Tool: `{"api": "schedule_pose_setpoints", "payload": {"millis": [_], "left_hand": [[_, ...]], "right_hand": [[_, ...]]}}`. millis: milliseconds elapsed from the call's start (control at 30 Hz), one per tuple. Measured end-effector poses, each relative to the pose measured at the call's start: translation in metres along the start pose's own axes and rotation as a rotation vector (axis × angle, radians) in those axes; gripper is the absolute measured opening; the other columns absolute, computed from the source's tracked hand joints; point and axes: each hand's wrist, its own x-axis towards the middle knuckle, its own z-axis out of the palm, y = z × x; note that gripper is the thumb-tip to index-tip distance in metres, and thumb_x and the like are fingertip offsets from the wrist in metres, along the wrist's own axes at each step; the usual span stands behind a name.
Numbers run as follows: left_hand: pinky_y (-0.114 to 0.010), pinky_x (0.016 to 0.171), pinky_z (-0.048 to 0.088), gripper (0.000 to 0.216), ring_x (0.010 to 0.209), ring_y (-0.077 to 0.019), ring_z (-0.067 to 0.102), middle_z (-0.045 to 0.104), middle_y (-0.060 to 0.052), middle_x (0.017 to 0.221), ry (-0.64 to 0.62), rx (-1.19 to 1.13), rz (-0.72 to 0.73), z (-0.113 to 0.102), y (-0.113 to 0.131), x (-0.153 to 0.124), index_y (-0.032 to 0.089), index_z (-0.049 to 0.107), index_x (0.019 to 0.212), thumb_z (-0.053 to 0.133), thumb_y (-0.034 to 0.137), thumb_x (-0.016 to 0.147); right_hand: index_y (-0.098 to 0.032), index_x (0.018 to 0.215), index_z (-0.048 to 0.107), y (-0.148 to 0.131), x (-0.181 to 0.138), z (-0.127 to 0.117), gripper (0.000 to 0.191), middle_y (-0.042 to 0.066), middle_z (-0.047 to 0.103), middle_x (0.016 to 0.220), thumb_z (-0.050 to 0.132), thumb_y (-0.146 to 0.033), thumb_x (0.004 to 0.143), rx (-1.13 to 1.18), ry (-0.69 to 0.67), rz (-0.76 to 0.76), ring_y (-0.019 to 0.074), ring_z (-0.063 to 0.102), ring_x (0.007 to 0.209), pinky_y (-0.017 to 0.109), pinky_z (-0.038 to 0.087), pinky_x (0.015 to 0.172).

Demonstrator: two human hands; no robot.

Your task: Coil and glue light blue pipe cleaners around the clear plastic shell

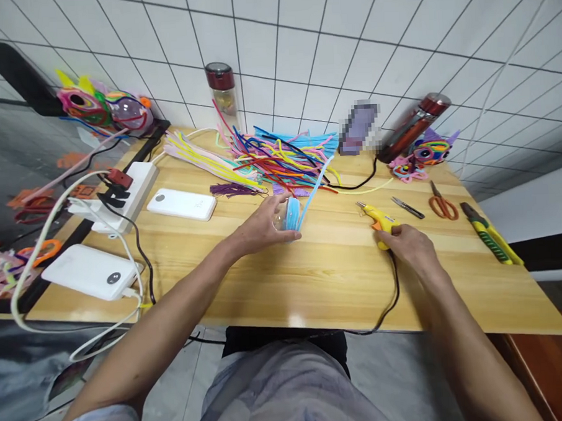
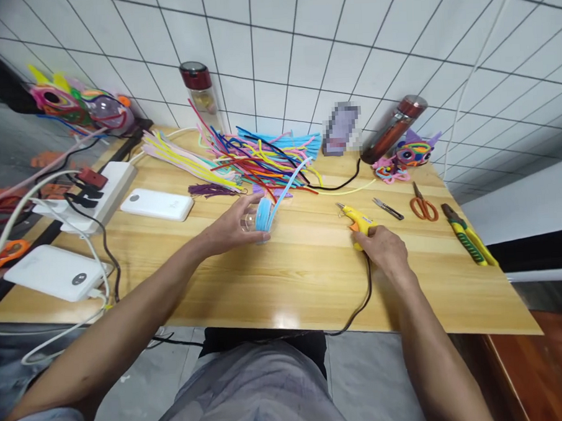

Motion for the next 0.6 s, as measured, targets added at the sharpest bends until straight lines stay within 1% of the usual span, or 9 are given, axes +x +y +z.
{"api": "schedule_pose_setpoints", "payload": {"millis": [67, 167, 200, 267, 333, 400, 467, 533, 600], "left_hand": [[-0.063, 0.123, 0.053, 0.106, 0.153, -0.044, 0.057, 0.048, -0.02, 0.173, -0.01, -0.009, 0.023, -0.003, -0.006, 0.001, 0.026, 0.053, 0.165, 0.099, 0.054, 0.074], [-0.061, 0.119, 0.057, 0.106, 0.149, -0.0429, 0.06, 0.052, -0.02, 0.171, -0.023, -0.053, 0.017, -0.007, -0.014, 0.004, 0.026, 0.054, 0.165, 0.1, 0.056, 0.074], [-0.059, 0.117, 0.058, 0.107, 0.149, -0.0428, 0.061, 0.052, -0.021, 0.171, -0.026, -0.087, 0.009, -0.008, -0.016, 0.005, 0.026, 0.053, 0.165, 0.1, 0.057, 0.074], [-0.058, 0.112, 0.061, 0.109, 0.147, -0.0425, 0.064, 0.053, -0.022, 0.17, -0.023, -0.162, 0.011, -0.009, -0.018, 0.006, 0.025, 0.051, 0.164, 0.1, 0.06, 0.073], [-0.059, 0.114, 0.061, 0.109, 0.147, -0.0425, 0.065, 0.055, -0.022, 0.168, 0.033, -0.145, 0.089, -0.009, -0.019, 0.006, 0.024, 0.051, 0.162, 0.1, 0.064, 0.073], [-0.063, 0.125, 0.054, 0.106, 0.154, -0.0433, 0.059, 0.057, -0.021, 0.167, 0.135, 0.026, 0.254, -0.01, -0.019, 0.006, 0.023, 0.054, 0.16, 0.102, 0.06, 0.073], [-0.065, 0.136, 0.042, 0.101, 0.162, -0.043, 0.052, 0.058, -0.021, 0.167, 0.223, 0.236, 0.411, -0.012, -0.018, 0.006, 0.023, 0.055, 0.159, 0.103, 0.052, 0.075], [-0.067, 0.139, 0.037, 0.099, 0.163, -0.0425, 0.05, 0.059, -0.021, 0.165, 0.253, 0.345, 0.492, -0.015, -0.018, 0.006, 0.023, 0.054, 0.16, 0.103, 0.048, 0.077], [-0.066, 0.139, 0.038, 0.102, 0.162, -0.0427, 0.051, 0.06, -0.021, 0.164, 0.259, 0.335, 0.508, -0.018, -0.017, 0.006, 0.023, 0.054, 0.16, 0.104, 0.052, 0.075]], "right_hand": [[-0.027, 0.076, 0.067, 0.003, 0.003, 0.001, 0.028, 0.013, 0.076, 0.081, 0.074, -0.052, 0.085, 0.061, 0.025, 0.078, 0.0391, 0.075, 0.094, 0.045, 0.051, 0.081], [-0.028, 0.079, 0.063, 0.005, -0.004, 0.001, 0.028, 0.002, 0.067, 0.07, 0.081, -0.048, 0.072, 0.578, 0.063, 0.053, 0.026, 0.063, 0.071, 0.036, 0.045, 0.066], [-0.028, 0.082, 0.063, 0.005, -0.01, 0.0, 0.032, -0.001, 0.065, 0.07, 0.083, -0.048, 0.068, 0.793, 0.054, 0.004, 0.0228, 0.059, 0.066, 0.035, 0.043, 0.062], [-0.028, 0.087, 0.064, 0.0, -0.024, -0.004, 0.04, -0.002, 0.065, 0.075, 0.086, -0.051, 0.064, 1.06, 0.021, -0.123, 0.0198, 0.058, 0.065, 0.034, 0.047, 0.062], [-0.027, 0.09, 0.068, -0.01, -0.04, -0.011, 0.041, -0.001, 0.062, 0.077, 0.094, -0.047, 0.064, 1.308, 0.011, -0.271, 0.0189, 0.058, 0.069, 0.036, 0.052, 0.066], [-0.028, 0.099, 0.077, -0.024, -0.053, -0.019, 0.04, -0.003, 0.053, 0.07, 0.098, -0.045, 0.07, 1.429, -0.111, -0.339, 0.0178, 0.052, 0.067, 0.036, 0.052, 0.065], [-0.027, 0.1, 0.081, -0.039, -0.061, -0.025, 0.039, -0.006, 0.039, 0.063, 0.099, -0.048, 0.073, 1.479, -0.221, -0.353, 0.0154, 0.042, 0.062, 0.032, 0.047, 0.059], [-0.025, 0.096, 0.082, -0.053, -0.064, -0.028, 0.042, -0.005, 0.041, 0.064, 0.101, -0.054, 0.072, 1.488, -0.27, -0.364, 0.0141, 0.041, 0.062, 0.03, 0.044, 0.057], [-0.025, 0.095, 0.083, -0.062, -0.064, -0.028, 0.047, -0.002, 0.051, 0.07, 0.101, -0.06, 0.071, 1.445, -0.295, -0.401, 0.0151, 0.049, 0.064, 0.031, 0.046, 0.058]]}}
